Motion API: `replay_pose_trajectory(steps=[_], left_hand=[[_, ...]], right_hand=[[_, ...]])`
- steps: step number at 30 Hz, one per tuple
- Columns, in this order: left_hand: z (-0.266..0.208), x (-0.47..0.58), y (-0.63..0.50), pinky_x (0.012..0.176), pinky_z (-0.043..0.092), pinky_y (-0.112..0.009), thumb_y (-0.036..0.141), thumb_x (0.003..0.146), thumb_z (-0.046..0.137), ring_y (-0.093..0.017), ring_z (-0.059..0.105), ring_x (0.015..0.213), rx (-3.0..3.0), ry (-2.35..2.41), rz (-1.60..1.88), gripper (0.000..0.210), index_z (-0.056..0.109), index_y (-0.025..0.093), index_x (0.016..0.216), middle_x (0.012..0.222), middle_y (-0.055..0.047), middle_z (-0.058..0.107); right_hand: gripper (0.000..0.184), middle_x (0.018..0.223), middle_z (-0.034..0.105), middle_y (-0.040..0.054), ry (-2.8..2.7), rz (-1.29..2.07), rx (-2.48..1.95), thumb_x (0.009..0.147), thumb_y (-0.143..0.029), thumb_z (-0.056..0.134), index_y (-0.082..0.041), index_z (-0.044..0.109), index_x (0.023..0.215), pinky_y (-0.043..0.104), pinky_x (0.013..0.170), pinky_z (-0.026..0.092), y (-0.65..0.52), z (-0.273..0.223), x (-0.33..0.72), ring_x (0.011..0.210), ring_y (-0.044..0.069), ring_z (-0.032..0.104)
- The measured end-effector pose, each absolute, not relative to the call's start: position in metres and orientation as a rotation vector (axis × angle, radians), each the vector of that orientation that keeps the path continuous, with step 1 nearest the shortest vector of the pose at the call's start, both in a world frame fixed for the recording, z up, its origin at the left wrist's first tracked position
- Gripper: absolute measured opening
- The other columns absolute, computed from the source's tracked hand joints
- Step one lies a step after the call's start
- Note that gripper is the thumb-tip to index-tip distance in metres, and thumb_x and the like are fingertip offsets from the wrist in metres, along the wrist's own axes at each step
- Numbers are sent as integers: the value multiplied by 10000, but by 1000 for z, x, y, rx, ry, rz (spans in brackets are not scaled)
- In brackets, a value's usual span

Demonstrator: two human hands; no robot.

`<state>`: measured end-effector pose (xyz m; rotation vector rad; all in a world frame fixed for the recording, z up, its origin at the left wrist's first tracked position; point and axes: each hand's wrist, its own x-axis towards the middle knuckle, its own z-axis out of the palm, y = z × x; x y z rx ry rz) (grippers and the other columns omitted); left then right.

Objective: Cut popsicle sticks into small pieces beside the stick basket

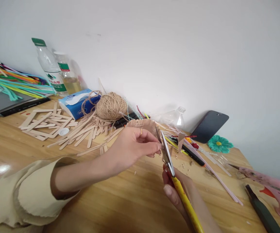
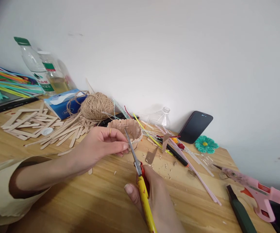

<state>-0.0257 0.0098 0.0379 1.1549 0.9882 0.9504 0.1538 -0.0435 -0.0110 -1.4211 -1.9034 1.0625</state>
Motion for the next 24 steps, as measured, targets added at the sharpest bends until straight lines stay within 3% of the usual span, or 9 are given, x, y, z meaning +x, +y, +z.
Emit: replay_pose_trajectory(steps=[4, 24], left_hand=[[39, -26, 11, 593, 477, -220, 201, 633, 698, -96, 585, 593, 1107, 932, 942, 67, 659, 146, 631, 598, 17, 652], [40, -24, 11, 545, 484, -198, 157, 580, 726, -89, 571, 589, 1015, 914, 905, 74, 667, 149, 624, 604, 20, 654]], right_hand=[[472, 632, 381, -23, -1943, 1093, -1398, 791, -668, 401, -202, 431, 726, 253, 490, 274, -44, -6, 158, 551, 142, 360], [549, 633, 318, -36, -1890, 1142, -1404, 744, -754, 358, -208, 384, 694, 253, 497, 222, -45, -2, 153, 558, 133, 287]])
